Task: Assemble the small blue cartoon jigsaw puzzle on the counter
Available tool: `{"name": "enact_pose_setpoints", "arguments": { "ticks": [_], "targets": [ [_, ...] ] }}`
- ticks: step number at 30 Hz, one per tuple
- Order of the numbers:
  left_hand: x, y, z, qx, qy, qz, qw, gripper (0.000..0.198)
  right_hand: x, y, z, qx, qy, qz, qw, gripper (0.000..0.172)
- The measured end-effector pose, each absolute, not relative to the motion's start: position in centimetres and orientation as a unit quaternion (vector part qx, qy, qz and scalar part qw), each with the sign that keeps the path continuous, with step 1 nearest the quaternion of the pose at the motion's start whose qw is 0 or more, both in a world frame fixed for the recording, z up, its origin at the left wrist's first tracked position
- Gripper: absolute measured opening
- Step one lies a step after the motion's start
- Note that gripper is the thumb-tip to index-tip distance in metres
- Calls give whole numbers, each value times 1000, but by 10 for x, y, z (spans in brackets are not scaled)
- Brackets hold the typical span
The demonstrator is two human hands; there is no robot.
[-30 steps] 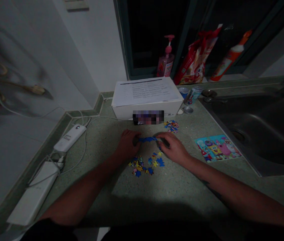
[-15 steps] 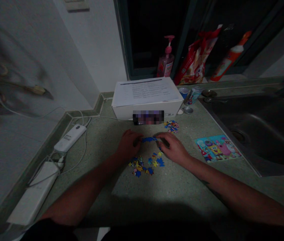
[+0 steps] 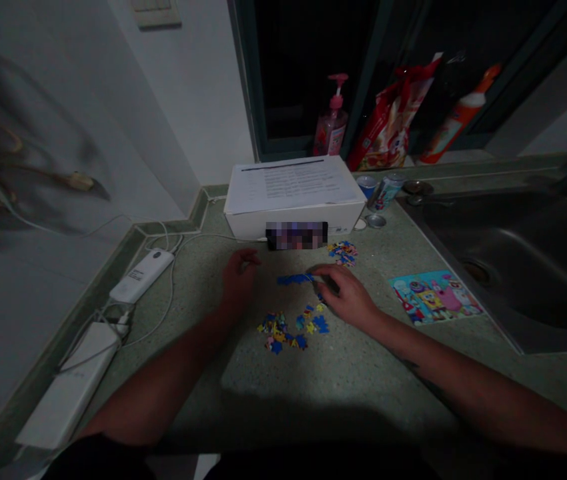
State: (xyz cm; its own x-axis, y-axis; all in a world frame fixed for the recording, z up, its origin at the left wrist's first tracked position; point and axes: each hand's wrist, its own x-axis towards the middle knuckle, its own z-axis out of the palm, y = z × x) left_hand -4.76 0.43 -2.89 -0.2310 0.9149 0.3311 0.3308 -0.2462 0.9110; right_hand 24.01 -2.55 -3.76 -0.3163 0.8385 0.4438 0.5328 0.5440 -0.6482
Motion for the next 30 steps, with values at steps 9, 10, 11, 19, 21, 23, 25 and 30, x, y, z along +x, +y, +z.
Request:
{"name": "enact_pose_setpoints", "arguments": {
  "ticks": [9, 10, 11, 19, 21, 23, 25, 30],
  "targets": [
    [-49, 11, -30, 506, 579, 555, 317, 34, 240, -24, -39, -441, -789, 192, 382, 29],
    [-49, 11, -30, 508, 579, 554, 316, 34, 240, -24, -38, -441, -789, 191, 382, 29],
    [-49, 11, -30, 510, 579, 553, 315, 34, 240, -24, -38, -441, -789, 191, 383, 29],
    [-49, 13, -32, 500, 572, 565, 321, 33, 240, -24, -38, -434, -790, 191, 388, 25],
    [-49, 12, -31, 500, 573, 562, 325, 33, 240, -24, -39, -436, -789, 191, 390, 25],
    [-49, 12, -31, 502, 575, 558, 325, 34, 240, -24, -39, -435, -790, 188, 390, 24],
    [-49, 12, -31, 502, 579, 556, 322, 34, 239, -25, -35, -422, -799, 180, 388, 22],
    [-48, 12, -31, 508, 579, 552, 319, 34, 233, -39, -21, -360, -853, 150, 347, 14]
  ]
}}
